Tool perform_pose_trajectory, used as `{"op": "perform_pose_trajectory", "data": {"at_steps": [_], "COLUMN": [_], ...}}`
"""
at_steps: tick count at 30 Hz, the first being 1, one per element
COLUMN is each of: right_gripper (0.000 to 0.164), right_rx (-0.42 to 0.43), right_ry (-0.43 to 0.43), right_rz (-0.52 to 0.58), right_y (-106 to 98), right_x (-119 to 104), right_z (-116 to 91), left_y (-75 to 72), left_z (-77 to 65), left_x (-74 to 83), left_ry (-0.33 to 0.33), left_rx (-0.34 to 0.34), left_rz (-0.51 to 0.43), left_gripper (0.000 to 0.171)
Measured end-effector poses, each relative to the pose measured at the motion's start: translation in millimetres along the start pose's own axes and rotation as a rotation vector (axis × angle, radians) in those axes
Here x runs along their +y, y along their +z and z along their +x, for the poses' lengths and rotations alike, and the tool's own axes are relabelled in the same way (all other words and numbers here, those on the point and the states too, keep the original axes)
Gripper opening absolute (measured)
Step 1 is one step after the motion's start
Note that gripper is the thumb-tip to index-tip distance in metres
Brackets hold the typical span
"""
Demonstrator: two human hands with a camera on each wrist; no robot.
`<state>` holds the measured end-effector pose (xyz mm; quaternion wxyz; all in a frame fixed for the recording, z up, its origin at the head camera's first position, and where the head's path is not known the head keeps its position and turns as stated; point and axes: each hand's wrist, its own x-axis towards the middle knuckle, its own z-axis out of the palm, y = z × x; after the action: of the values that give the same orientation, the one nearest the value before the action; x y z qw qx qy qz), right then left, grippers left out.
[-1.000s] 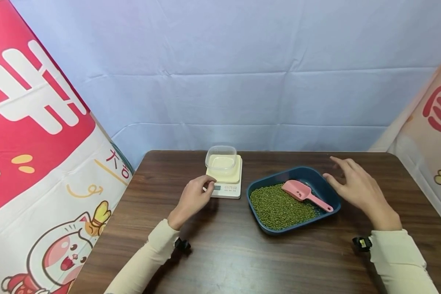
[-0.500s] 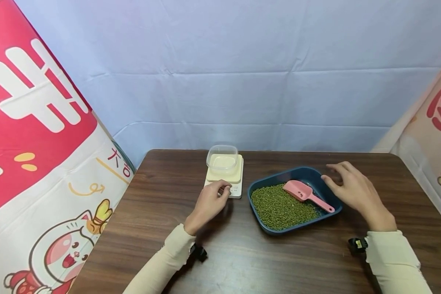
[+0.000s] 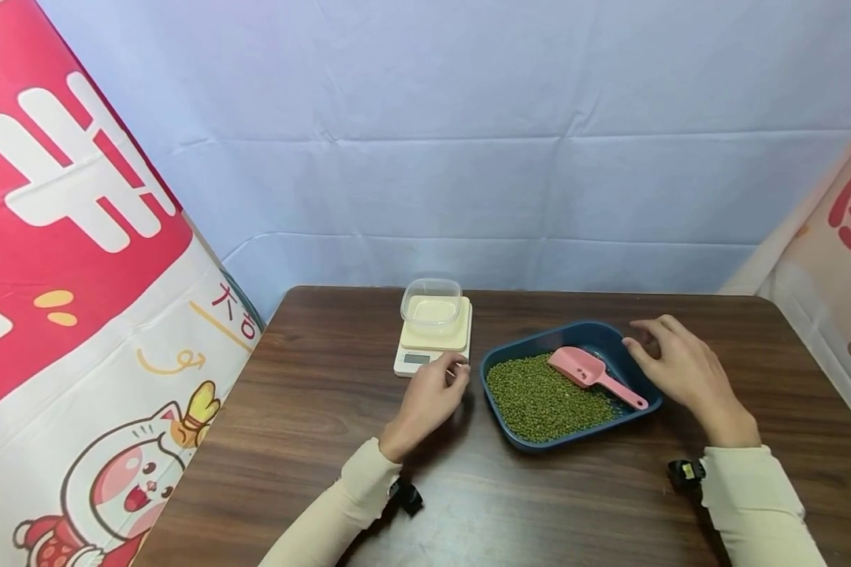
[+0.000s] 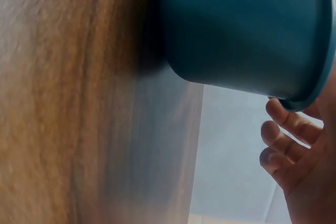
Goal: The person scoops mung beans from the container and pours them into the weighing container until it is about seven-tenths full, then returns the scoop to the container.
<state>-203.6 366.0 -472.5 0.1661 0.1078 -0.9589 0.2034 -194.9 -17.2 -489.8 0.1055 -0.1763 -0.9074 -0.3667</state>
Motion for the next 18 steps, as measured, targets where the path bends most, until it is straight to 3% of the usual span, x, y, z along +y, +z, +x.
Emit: {"op": "perform_pose_trajectory", "data": {"at_steps": [7, 12, 18], "right_gripper": [0.027, 0.027, 0.029], "right_rx": [0.031, 0.01, -0.032], "right_ry": [-0.015, 0.004, 0.023], "right_rz": [-0.011, 0.0, 0.009], "right_y": [4.5, 7.5, 9.7], "right_x": [0.4, 0.3, 0.8], "right_z": [-0.9, -0.5, 0.1], "left_y": [10.3, 16.0, 24.1], "left_z": [-4.2, -6.7, -11.0], "left_x": [11.1, 16.0, 19.8], "left_ry": [-0.032, -0.047, -0.068], "left_rx": [-0.041, -0.047, -0.082], "left_rz": [-0.047, -0.092, -0.068], "left_gripper": [0.033, 0.04, 0.051]}}
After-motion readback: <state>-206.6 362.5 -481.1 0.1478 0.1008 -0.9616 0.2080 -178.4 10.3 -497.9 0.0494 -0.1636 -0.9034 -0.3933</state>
